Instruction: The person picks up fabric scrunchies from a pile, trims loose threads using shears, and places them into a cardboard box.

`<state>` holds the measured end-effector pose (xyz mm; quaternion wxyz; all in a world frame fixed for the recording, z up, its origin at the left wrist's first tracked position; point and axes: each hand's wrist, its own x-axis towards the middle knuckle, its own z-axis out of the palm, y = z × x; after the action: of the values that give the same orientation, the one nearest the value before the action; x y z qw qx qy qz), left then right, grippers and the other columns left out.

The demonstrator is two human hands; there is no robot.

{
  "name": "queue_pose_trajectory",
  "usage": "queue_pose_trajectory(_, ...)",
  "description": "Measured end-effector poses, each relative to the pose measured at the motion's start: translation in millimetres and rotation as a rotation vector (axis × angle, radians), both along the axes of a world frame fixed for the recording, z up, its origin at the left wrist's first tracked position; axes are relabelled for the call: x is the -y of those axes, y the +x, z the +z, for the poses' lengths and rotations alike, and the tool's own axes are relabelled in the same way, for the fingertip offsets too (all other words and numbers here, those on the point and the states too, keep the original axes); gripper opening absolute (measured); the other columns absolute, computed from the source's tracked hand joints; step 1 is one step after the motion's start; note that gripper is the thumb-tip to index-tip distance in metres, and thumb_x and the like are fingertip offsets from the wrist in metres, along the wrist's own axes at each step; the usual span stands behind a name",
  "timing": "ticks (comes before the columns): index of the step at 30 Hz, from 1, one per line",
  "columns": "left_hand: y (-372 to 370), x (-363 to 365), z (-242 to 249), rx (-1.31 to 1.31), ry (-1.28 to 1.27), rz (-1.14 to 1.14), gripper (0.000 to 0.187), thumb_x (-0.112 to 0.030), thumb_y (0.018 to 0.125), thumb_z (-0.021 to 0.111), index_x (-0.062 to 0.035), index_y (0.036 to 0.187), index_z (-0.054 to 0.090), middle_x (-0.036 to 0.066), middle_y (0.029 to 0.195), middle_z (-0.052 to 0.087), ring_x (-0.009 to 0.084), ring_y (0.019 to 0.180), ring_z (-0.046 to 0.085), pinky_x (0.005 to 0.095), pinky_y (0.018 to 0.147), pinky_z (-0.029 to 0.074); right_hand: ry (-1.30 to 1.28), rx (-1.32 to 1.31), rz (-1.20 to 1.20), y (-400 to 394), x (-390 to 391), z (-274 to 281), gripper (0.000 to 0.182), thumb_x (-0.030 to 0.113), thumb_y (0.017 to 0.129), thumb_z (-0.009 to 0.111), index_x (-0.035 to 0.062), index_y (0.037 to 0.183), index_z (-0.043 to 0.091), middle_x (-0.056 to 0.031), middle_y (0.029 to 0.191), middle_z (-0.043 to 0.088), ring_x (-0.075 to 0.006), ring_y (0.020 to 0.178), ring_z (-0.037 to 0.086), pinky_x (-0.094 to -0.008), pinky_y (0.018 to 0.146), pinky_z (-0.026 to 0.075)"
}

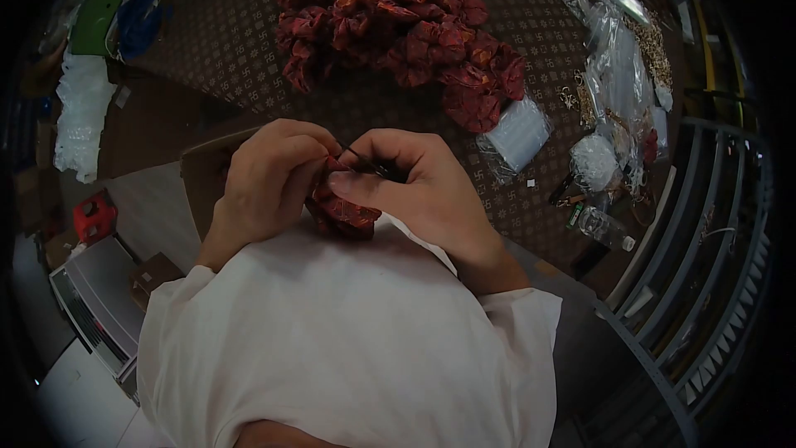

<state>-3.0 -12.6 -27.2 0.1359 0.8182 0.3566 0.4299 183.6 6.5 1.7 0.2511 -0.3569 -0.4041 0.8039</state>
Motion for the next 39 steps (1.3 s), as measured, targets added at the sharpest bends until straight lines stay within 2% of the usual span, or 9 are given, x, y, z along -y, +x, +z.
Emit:
queue_pose_trajectory(2, 0.2, 3.2, -0.1, 0.086, -0.197, -0.050, 0.018, 0.009, 0.080, 0.052, -0.0002, 0.094, 0.047, 0.013, 0.079, 0.059, 0.0203, 0.064, 0.058, 0.0296, 0.055, 0.048, -0.047, -0.030, -0.038, 1.5, -0.7, -1.8, 0.007, 0.005, 0.081, 0.062, -0.0009, 0.083, 0.060, 0.0006, 0.074, 0.058, -0.0041, 0.069, 0.052, -0.0187, 0.063, 0.041)
queue_pose_trajectory(9, 3.6, 7.5, 6.7, 0.181, -0.391, -0.029, 0.013, 0.009, 0.083, 0.048, 0.0009, 0.093, 0.047, 0.012, 0.080, 0.060, 0.0188, 0.064, 0.058, 0.0264, 0.056, 0.047, -0.091, -0.014, -0.053, 3.7, 1.9, -6.5, 0.009, 0.007, 0.080, 0.063, -0.0009, 0.084, 0.060, -0.0001, 0.073, 0.058, -0.0042, 0.070, 0.052, -0.0201, 0.061, 0.041)
queue_pose_trajectory(11, 2.5, 7.3, 9.3, 0.118, -0.405, 0.004, 0.013, 0.009, 0.083, 0.049, 0.0008, 0.092, 0.049, 0.011, 0.080, 0.060, 0.0191, 0.065, 0.059, 0.0262, 0.058, 0.047, 0.510, 0.255, -0.080, 2.9, 5.9, -16.2, 0.016, 0.010, 0.077, 0.067, 0.0000, 0.087, 0.061, -0.0046, 0.074, 0.058, -0.0089, 0.066, 0.054, -0.0229, 0.060, 0.043)
queue_pose_trajectory(12, 1.5, 7.2, 11.1, 0.119, -0.407, 0.007, 0.013, 0.009, 0.083, 0.049, 0.0008, 0.092, 0.049, 0.011, 0.080, 0.060, 0.0191, 0.065, 0.059, 0.0262, 0.058, 0.047, 0.508, 0.255, -0.078, 0.4, 6.8, -16.2, 0.016, 0.010, 0.077, 0.067, 0.0000, 0.087, 0.061, -0.0046, 0.074, 0.058, -0.0089, 0.066, 0.054, -0.0229, 0.060, 0.043)
queue_pose_trajectory(14, -0.1, 7.2, 14.5, 0.090, -0.463, 0.028, 0.013, 0.009, 0.082, 0.051, 0.0007, 0.092, 0.051, 0.010, 0.079, 0.060, 0.0198, 0.066, 0.060, 0.0266, 0.060, 0.048, 0.975, 0.463, -0.292, -5.4, 10.0, -15.7, 0.025, 0.014, 0.073, 0.071, 0.0017, 0.092, 0.062, -0.0087, 0.072, 0.055, -0.0167, 0.062, 0.054, -0.0264, 0.054, 0.044)
queue_pose_trajectory(20, 0.3, 9.2, 16.7, 0.089, -0.427, 0.019, 0.014, 0.010, 0.081, 0.051, 0.0008, 0.092, 0.051, 0.010, 0.079, 0.060, 0.0209, 0.068, 0.061, 0.0273, 0.061, 0.049, 1.207, 0.646, -0.163, 7.6, 13.6, -8.9, 0.031, 0.012, 0.073, 0.070, 0.0040, 0.102, 0.062, -0.0067, 0.067, 0.051, -0.0175, 0.052, 0.050, -0.0271, 0.043, 0.040)
queue_pose_trajectory(27, -0.8, 12.8, 24.1, 0.065, -0.429, 0.000, 0.016, 0.011, 0.080, 0.051, 0.0009, 0.092, 0.051, 0.011, 0.079, 0.060, 0.0228, 0.072, 0.063, 0.0281, 0.062, 0.050, 1.136, 0.566, -0.124, 14.1, 10.6, 3.4, 0.027, 0.010, 0.074, 0.069, 0.0025, 0.099, 0.064, -0.0065, 0.064, 0.053, -0.0158, 0.047, 0.048, -0.0266, 0.041, 0.038)
queue_pose_trajectory(35, -3.1, 15.1, 38.3, 0.075, -0.564, -0.108, 0.020, 0.014, 0.078, 0.051, 0.0014, 0.093, 0.051, 0.013, 0.084, 0.061, 0.0248, 0.075, 0.063, 0.0289, 0.065, 0.051, 1.023, 0.409, 0.130, 27.0, -11.7, 23.3, 0.016, 0.007, 0.074, 0.068, 0.0012, 0.088, 0.067, -0.0070, 0.057, 0.053, -0.0153, 0.046, 0.048, -0.0260, 0.040, 0.034)
queue_pose_trajectory(39, -4.4, 14.6, 42.3, 0.042, -0.597, -0.120, 0.021, 0.013, 0.077, 0.053, 0.0014, 0.094, 0.051, 0.013, 0.083, 0.061, 0.0248, 0.076, 0.064, 0.0293, 0.065, 0.051, 1.000, 0.421, 0.205, 28.4, -20.0, 31.7, 0.021, 0.012, 0.077, 0.066, -0.0005, 0.093, 0.067, -0.0078, 0.059, 0.053, -0.0129, 0.048, 0.048, -0.0244, 0.043, 0.034)
